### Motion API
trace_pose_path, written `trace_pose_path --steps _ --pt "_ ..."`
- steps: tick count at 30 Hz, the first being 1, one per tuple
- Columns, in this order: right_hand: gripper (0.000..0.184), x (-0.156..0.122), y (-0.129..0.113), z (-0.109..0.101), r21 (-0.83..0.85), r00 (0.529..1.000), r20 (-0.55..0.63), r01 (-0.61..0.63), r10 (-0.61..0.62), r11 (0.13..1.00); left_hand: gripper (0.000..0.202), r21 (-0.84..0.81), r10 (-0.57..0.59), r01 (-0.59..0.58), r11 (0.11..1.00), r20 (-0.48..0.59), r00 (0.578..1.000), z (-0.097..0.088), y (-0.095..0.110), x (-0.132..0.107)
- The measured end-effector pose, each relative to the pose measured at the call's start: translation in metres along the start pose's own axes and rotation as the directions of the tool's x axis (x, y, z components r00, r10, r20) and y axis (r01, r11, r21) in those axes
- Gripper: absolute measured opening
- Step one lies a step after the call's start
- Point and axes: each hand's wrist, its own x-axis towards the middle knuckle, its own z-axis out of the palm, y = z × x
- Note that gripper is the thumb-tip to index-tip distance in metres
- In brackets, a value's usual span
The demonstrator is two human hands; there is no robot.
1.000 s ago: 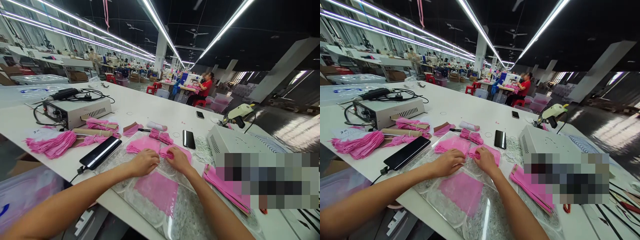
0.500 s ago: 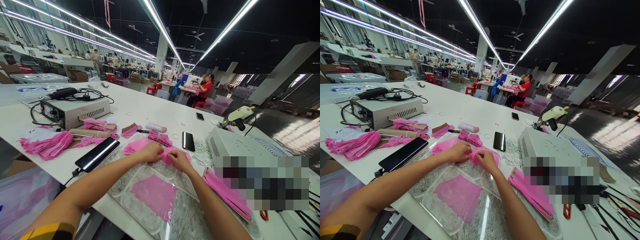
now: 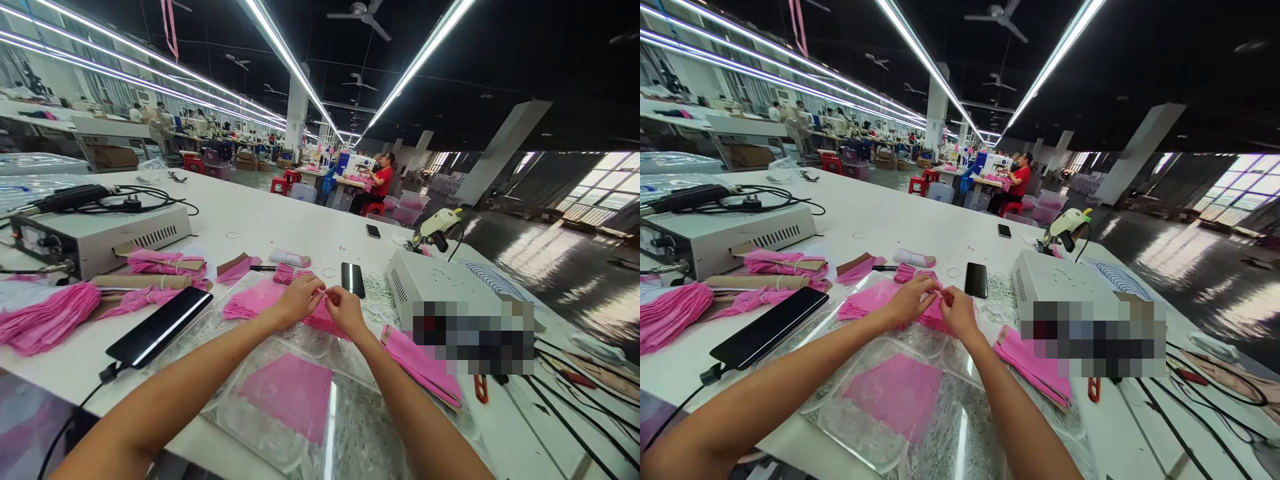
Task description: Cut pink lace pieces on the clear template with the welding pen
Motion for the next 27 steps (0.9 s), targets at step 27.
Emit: trace_pose_path --steps 27 --pt "0.031 -0.23 0.033 -0.124 -0.152 0.803 -0.388 -0.54 0.452 0.828 0.014 -0.217 0.469 -0.417 0.883 0.35 0.811 0.041 0.106 -0.076"
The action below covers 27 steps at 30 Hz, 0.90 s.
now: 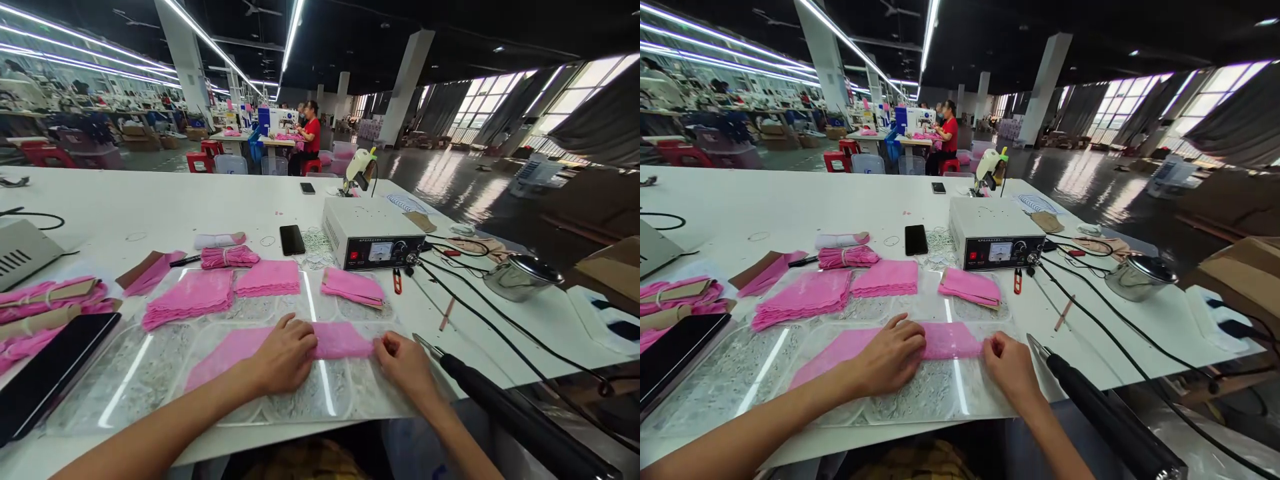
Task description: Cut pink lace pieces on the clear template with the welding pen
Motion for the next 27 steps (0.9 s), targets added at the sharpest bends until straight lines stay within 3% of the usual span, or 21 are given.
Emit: trace_pose_path --steps 7,11,14,18,22,27 --pt "0.036 -0.01 0.014 -0.01 -0.081 0.999 0.044 -0.028 0.031 0.996 0.015 -0.14 0.024 -0.022 0.99 0.016 1.0 0.002 0.005 0.002" --pt "0.044 -0.009 0.016 -0.014 -0.07 0.995 0.083 -0.046 0.051 0.996 0.017 -0.218 -0.02 0.028 0.976 0.038 0.999 -0.009 0.003 0.009" --pt "0.044 -0.012 0.016 -0.016 -0.076 0.99 0.129 -0.048 0.057 0.996 0.006 -0.249 -0.001 0.021 0.968 0.079 0.997 -0.017 0.002 0.007" --pt "0.042 -0.02 0.014 -0.019 -0.167 0.984 0.169 -0.026 0.055 0.986 0.02 -0.215 0.037 -0.01 0.977 0.124 0.992 -0.014 0.003 -0.001" --pt "0.04 -0.028 0.016 -0.026 -0.228 0.976 0.213 0.005 0.044 0.974 0.007 -0.132 0.094 -0.075 0.988 0.145 0.985 -0.005 0.007 -0.006" --pt "0.031 -0.033 0.012 -0.032 -0.205 0.987 0.148 0.097 -0.067 0.974 0.011 -0.155 0.106 -0.091 0.984 0.091 0.99 -0.016 0.003 -0.012"
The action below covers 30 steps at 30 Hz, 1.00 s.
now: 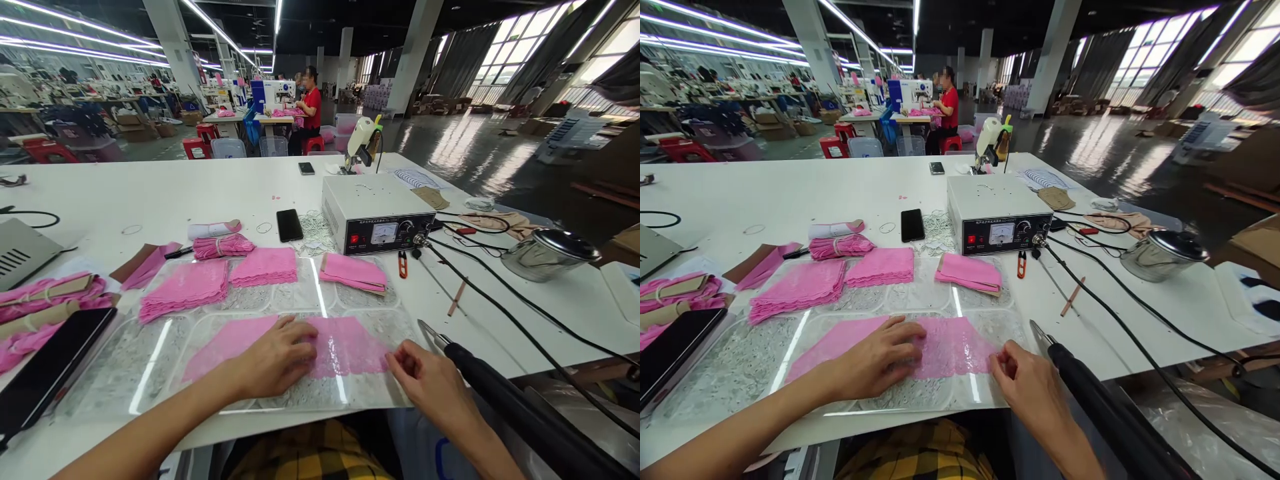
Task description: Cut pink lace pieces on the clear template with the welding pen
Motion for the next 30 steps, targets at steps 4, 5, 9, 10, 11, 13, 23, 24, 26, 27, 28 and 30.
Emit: trace_pose_path --steps 4,5,9,10,11,13,23,24,26,27,28,30 --pt "0.012 0.008 -0.017 0.002 0.117 0.936 -0.112 0.345 -0.333 0.931 0.027 0.047 -0.069 0.074 0.996 -0.112 0.991 -0.022 -0.009 -0.028" --pt "0.011 0.011 -0.022 0.005 0.123 0.89 -0.147 0.45 -0.432 0.885 0.032 0.086 -0.081 0.09 0.992 -0.102 0.992 -0.025 -0.01 -0.038" --pt "0.026 0.025 -0.042 0.024 0.035 0.671 -0.165 0.737 -0.723 0.675 0.05 0.239 -0.204 0.193 0.952 0.023 0.979 -0.02 -0.007 -0.072" --pt "0.027 0.027 -0.045 0.03 0.018 0.633 -0.139 0.771 -0.762 0.637 0.056 0.259 -0.235 0.217 0.941 0.04 0.971 -0.014 -0.004 -0.077" --pt "0.027 0.028 -0.048 0.035 0.008 0.606 -0.109 0.793 -0.788 0.609 0.062 0.273 -0.252 0.23 0.934 0.051 0.966 -0.008 -0.002 -0.081" --pt "0.026 0.029 -0.052 0.044 0.002 0.583 -0.056 0.812 -0.811 0.583 0.069 0.293 -0.259 0.233 0.927 0.053 0.964 0.005 0.004 -0.084" --pt "0.028 0.056 -0.028 0.037 0.004 0.751 -0.218 0.639 -0.623 0.769 0.039 0.286 -0.16 0.172 0.943 -0.065 0.985 -0.006 -0.007 -0.052" --pt "0.026 0.062 -0.025 0.035 0.009 0.781 -0.258 0.591 -0.569 0.807 0.032 0.253 -0.173 0.191 0.948 -0.092 0.981 -0.013 -0.013 -0.036" --pt "0.021 0.073 -0.018 0.03 0.049 0.838 -0.319 0.481 -0.442 0.876 0.024 0.219 -0.218 0.24 0.946 -0.118 0.969 -0.027 -0.026 0.004" --pt "0.019 0.077 -0.015 0.028 0.08 0.864 -0.335 0.423 -0.375 0.902 0.024 0.219 -0.225 0.248 0.944 -0.127 0.966 -0.032 -0.033 0.026" --pt "0.018 0.08 -0.013 0.026 0.109 0.885 -0.343 0.371 -0.316 0.922 0.022 0.223 -0.229 0.254 0.941 -0.129 0.965 -0.036 -0.041 0.049" --pt "0.018 0.086 -0.009 0.024 0.144 0.911 -0.344 0.292 -0.229 0.945 0.015 0.232 -0.24 0.26 0.937 -0.114 0.964 -0.04 -0.054 0.091"
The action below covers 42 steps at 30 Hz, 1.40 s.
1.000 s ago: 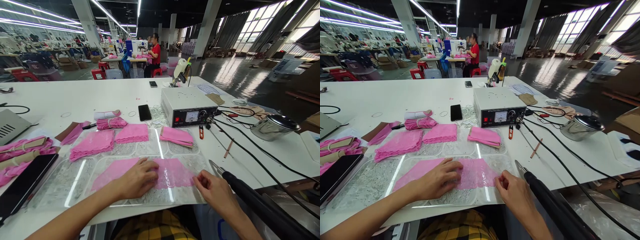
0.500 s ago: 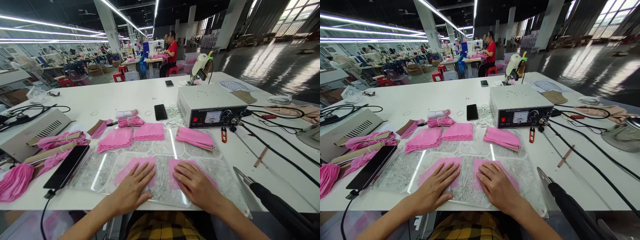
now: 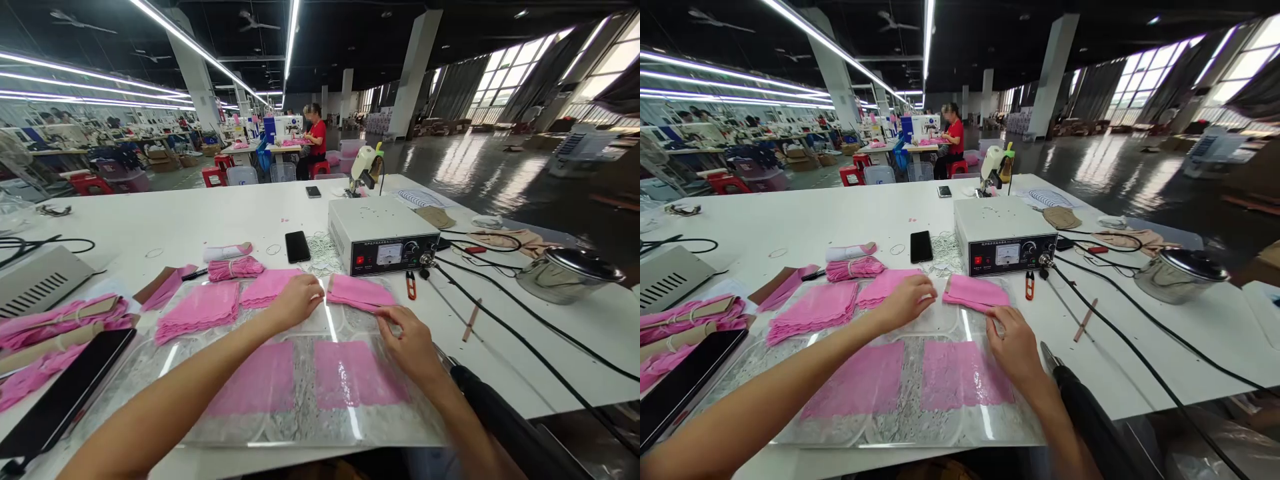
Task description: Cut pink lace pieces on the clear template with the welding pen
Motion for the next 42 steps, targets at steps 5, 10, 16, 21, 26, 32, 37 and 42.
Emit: trace_pose_path --steps 5,10,16,21,26,32,37,42 --pt "0.017 0.013 0.014 -0.006 -0.036 0.998 0.016 -0.055 0.056 0.998 0.028 0.005 -0.013 0.012 1.0 0.123 0.992 0.018 -0.002 0.064" --pt "0.016 0.03 0.034 -0.005 -0.05 0.995 0.071 -0.063 0.067 0.997 0.031 -0.006 -0.041 0.043 0.999 0.2 0.979 0.029 -0.006 0.073" --pt "0.018 0.043 0.044 0.004 -0.011 0.994 0.108 0.006 -0.005 1.0 0.03 -0.086 -0.063 0.086 0.993 0.239 0.969 0.03 -0.015 0.078" --pt "0.019 0.042 0.042 0.013 -0.024 0.993 0.095 0.066 -0.063 0.998 0.029 -0.18 -0.04 0.089 0.98 0.259 0.965 0.029 -0.023 0.083" --pt "0.017 0.042 0.041 0.016 -0.091 0.991 0.063 0.123 -0.118 0.988 0.029 -0.224 -0.025 0.082 0.971 0.244 0.969 0.022 -0.024 0.086" --pt "0.012 0.046 0.048 0.018 -0.174 0.985 -0.003 0.168 -0.172 0.97 0.028 -0.245 -0.001 0.066 0.967 0.255 0.967 0.009 -0.02 0.092" --pt "0.014 0.045 0.047 0.012 -0.164 0.97 -0.034 0.234 -0.242 0.958 0.021 -0.262 0.014 0.047 0.964 0.228 0.973 -0.006 -0.012 0.084" --pt "0.017 0.02 0.026 -0.007 -0.07 0.936 0.061 0.351 -0.347 0.934 0.012 -0.316 0.03 0.044 0.948 0.225 0.974 -0.016 0.004 0.038"
